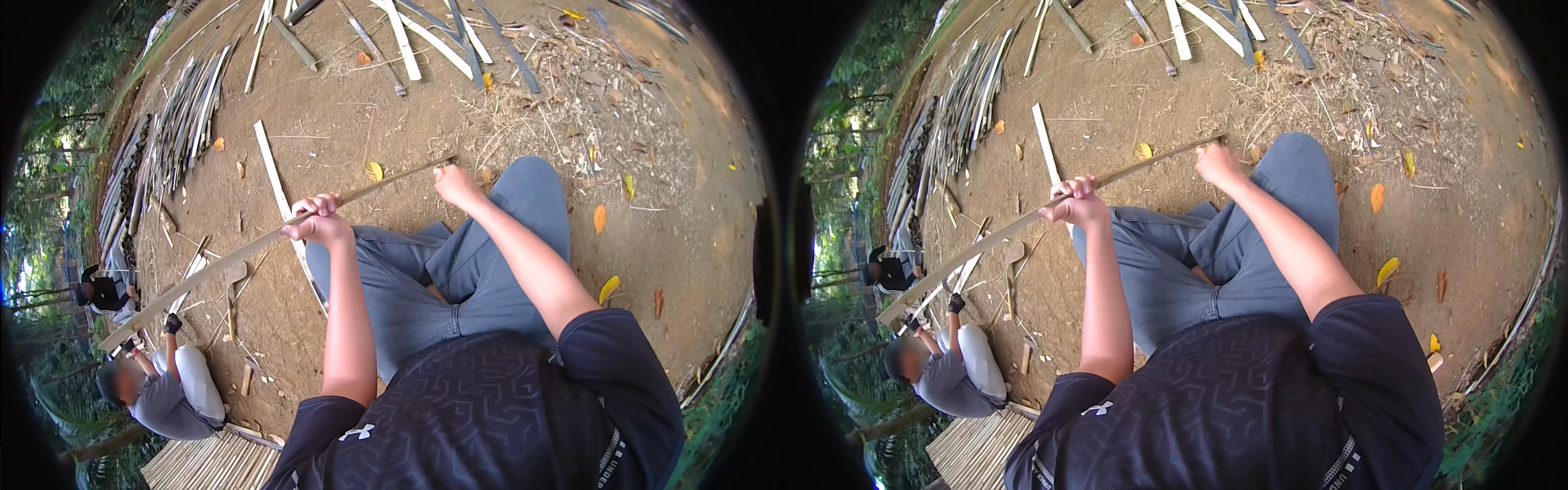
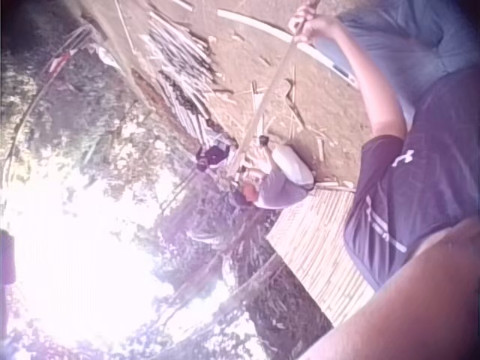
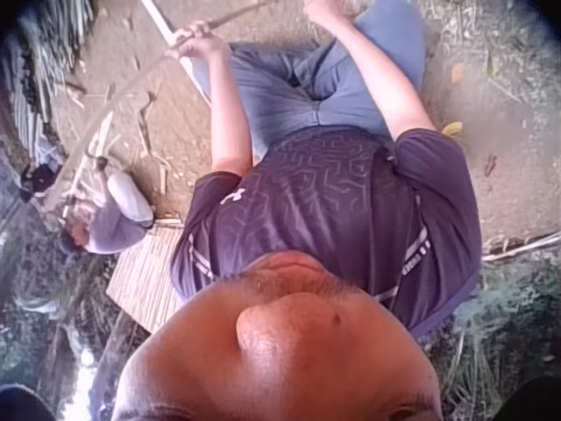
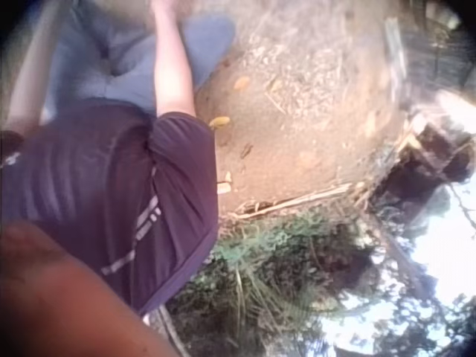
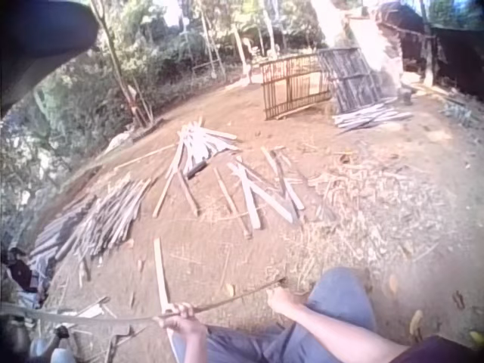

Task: The person scrapes a long bamboo strip with a knife, drawing the blade across the surface and edges while sitting cross-legged on the ground.

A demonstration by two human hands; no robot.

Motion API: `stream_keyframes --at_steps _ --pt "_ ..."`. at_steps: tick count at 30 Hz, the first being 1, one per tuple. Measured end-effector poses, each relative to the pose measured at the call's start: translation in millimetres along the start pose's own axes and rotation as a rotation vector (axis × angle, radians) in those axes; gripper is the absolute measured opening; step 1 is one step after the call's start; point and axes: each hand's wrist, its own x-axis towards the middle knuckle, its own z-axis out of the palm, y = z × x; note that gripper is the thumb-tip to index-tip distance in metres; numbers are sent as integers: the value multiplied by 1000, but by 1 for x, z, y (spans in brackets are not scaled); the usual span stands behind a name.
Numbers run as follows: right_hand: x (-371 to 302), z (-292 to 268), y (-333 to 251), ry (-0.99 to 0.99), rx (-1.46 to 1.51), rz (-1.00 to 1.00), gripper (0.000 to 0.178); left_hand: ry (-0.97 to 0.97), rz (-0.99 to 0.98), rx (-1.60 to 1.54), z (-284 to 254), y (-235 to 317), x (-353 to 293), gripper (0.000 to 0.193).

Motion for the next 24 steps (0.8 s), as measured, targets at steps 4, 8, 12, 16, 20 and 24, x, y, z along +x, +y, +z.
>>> stream_keyframes --at_steps 4,8,12,16,20,24 --pt "11 0 13 103 -18 66 42 148 7 17 21 -11 -15 89" --pt "8 25 -3 174 -63 -14 41 165 11 32 12 4 7 90" --pt "19 8 16 98 -78 67 41 174 8 52 9 1 -3 89" --pt "11 19 12 82 -60 34 39 154 32 68 8 3 1 88" --pt "35 10 8 -29 12 129 36 143 8 44 5 7 6 88" --pt "59 21 51 77 -76 130 36 144 -14 30 20 1 -2 89"
